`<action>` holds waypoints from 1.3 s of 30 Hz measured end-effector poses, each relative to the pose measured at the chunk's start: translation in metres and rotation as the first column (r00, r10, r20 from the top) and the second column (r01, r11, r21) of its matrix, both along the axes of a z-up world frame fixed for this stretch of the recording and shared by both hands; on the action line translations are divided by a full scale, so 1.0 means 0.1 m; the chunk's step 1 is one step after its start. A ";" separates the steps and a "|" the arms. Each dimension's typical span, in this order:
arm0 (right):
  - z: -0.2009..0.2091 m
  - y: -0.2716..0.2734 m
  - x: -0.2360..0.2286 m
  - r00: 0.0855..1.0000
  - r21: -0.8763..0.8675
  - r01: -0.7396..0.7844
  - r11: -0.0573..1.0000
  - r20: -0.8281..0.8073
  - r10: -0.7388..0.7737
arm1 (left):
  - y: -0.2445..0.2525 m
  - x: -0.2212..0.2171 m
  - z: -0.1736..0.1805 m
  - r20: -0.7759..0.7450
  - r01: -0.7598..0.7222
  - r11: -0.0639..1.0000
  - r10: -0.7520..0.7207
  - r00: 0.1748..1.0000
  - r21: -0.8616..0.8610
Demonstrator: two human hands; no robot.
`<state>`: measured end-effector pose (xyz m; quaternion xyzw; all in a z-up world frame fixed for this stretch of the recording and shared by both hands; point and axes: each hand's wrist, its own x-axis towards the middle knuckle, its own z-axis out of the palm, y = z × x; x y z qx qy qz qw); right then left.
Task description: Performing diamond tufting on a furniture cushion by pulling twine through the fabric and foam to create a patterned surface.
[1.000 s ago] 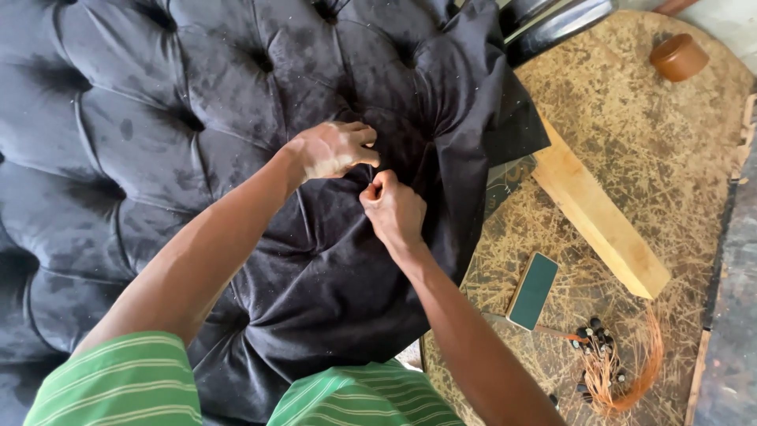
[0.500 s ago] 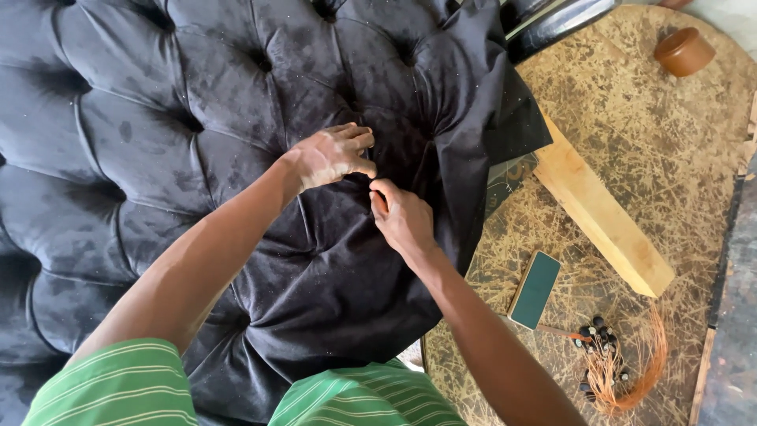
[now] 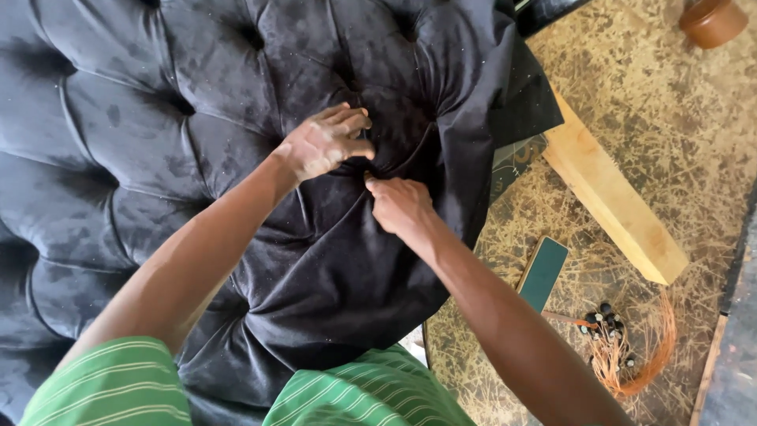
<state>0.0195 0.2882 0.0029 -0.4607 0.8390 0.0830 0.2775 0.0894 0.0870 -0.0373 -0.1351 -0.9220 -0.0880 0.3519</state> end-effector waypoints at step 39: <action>0.35 0.04 0.07 0.996 0.014 0.005 1.000 0.085 -0.006 | 0.30 -0.07 0.26 0.388 -0.522 0.850 0.504 0.772 -0.065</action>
